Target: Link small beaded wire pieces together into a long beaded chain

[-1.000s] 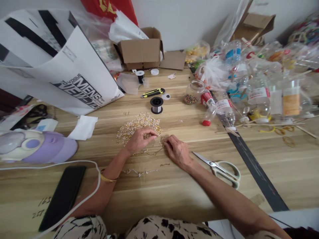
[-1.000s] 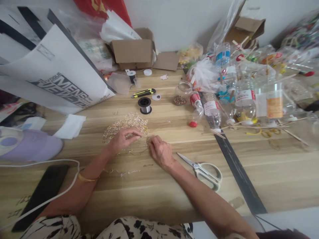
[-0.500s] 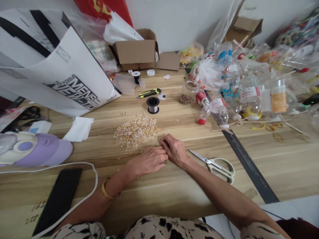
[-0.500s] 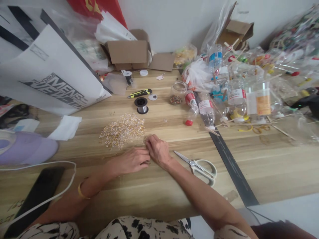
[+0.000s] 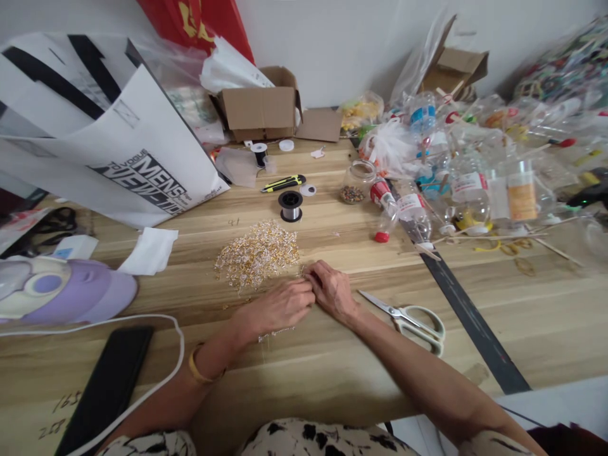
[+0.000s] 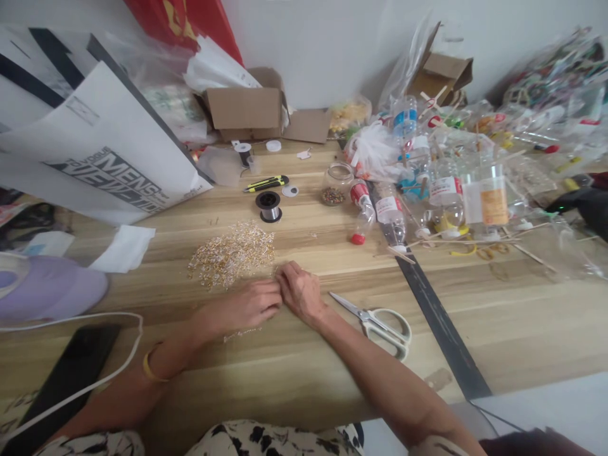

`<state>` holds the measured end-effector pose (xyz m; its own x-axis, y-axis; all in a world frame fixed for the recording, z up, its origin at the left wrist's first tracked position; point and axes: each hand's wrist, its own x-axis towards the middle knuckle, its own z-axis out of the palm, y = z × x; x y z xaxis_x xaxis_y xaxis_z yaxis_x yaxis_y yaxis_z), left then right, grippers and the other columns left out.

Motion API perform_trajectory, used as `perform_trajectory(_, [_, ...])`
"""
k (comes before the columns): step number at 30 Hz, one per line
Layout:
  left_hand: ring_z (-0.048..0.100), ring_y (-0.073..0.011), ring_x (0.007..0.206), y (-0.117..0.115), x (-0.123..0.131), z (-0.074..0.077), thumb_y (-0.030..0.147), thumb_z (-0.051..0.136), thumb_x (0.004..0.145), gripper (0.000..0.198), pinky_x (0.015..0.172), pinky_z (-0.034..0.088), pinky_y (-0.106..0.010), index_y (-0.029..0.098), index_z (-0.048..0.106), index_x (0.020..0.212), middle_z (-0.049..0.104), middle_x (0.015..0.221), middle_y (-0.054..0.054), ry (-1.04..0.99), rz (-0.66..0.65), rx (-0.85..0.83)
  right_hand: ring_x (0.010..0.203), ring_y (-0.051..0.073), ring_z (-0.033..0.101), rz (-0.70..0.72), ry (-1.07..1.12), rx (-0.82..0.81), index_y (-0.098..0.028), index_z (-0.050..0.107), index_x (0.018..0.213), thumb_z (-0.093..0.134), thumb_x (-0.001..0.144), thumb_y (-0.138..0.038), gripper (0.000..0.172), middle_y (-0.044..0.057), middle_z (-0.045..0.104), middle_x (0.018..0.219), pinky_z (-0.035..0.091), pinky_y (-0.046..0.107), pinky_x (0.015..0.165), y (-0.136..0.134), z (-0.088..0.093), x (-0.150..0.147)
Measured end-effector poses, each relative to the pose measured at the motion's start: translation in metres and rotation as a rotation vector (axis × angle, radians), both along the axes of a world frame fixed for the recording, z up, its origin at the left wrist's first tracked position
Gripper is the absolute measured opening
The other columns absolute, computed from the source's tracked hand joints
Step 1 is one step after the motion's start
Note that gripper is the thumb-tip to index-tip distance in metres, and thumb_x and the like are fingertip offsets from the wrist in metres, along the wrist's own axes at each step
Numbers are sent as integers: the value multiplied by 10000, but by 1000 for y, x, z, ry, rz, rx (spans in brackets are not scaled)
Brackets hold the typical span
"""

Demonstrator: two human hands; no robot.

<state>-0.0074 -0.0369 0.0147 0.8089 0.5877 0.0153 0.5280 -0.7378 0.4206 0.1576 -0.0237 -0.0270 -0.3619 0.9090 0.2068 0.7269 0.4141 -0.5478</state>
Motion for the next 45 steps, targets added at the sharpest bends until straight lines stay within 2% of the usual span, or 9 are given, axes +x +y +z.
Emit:
perform_trajectory(4, [606, -145, 721, 19, -12, 7, 129, 568, 798, 112, 698, 473, -259, 159, 652, 732, 670, 756, -29, -220, 172, -230, 705, 139, 590, -5, 10, -11, -203, 592, 885, 468, 927, -233, 133, 24, 641, 856, 360, 218, 615, 0, 2, 0])
perform_trajectory(9, [630, -129, 633, 34, -27, -5, 231, 649, 735, 108, 619, 493, -229, 125, 656, 714, 689, 679, -29, -451, 448, -577, 718, 141, 586, 9, 37, -12, -201, 586, 891, 474, 923, -227, 120, 26, 636, 864, 374, 220, 634, 0, 2, 0])
perform_trajectory(15, [630, -118, 615, 39, -32, -11, 206, 675, 702, 107, 609, 498, -221, 114, 621, 710, 684, 670, -39, -612, 533, -680, 716, 142, 580, 14, 53, -16, -202, 583, 892, 479, 920, -218, 109, 21, 631, 854, 376, 219, 634, 0, 3, 0])
perform_trajectory(19, [626, -123, 664, 33, -28, -3, 143, 594, 739, 69, 645, 487, -226, 124, 658, 756, 687, 722, -34, -498, 417, -596, 714, 144, 579, 17, 62, -16, -200, 586, 888, 481, 915, -213, 110, 21, 631, 853, 375, 221, 634, 1, 3, 0])
perform_trajectory(22, [604, -128, 705, 26, -19, 3, 78, 548, 736, 163, 678, 460, -231, 150, 693, 749, 679, 750, -25, -268, 205, -387, 713, 145, 579, 18, 72, -25, -199, 588, 876, 484, 911, -215, 111, 24, 628, 844, 378, 220, 636, 1, 1, 0])
perform_trajectory(26, [593, -151, 755, 17, -8, 5, 74, 555, 748, 148, 720, 445, -251, 159, 674, 728, 666, 767, -33, -84, 50, -208, 715, 151, 579, 16, 81, -22, -200, 581, 865, 469, 914, -216, 123, 30, 624, 834, 385, 225, 640, 1, -1, 1])
perform_trajectory(31, [584, -168, 790, 10, -2, 3, 83, 546, 793, 148, 747, 440, -266, 161, 637, 706, 642, 770, -38, 11, 18, -115, 728, 156, 588, 18, 91, -20, -201, 577, 861, 479, 908, -201, 109, 33, 632, 842, 389, 229, 641, 1, -1, 0])
perform_trajectory(38, [598, -184, 842, 5, 1, 3, 89, 500, 860, 188, 783, 442, -285, 144, 641, 749, 662, 814, -62, -6, 0, -135, 702, 154, 582, 19, 99, 13, -200, 575, 848, 489, 909, -206, 106, 32, 630, 829, 376, 231, 606, 2, -5, 0])
perform_trajectory(45, [592, -168, 758, 9, -2, -1, 77, 534, 827, 175, 723, 436, -270, 154, 634, 705, 654, 759, -43, -90, -3, -102, 685, 151, 574, 27, 102, 17, -201, 574, 843, 485, 905, -193, 109, 28, 621, 808, 370, 230, 597, 2, -5, 0])
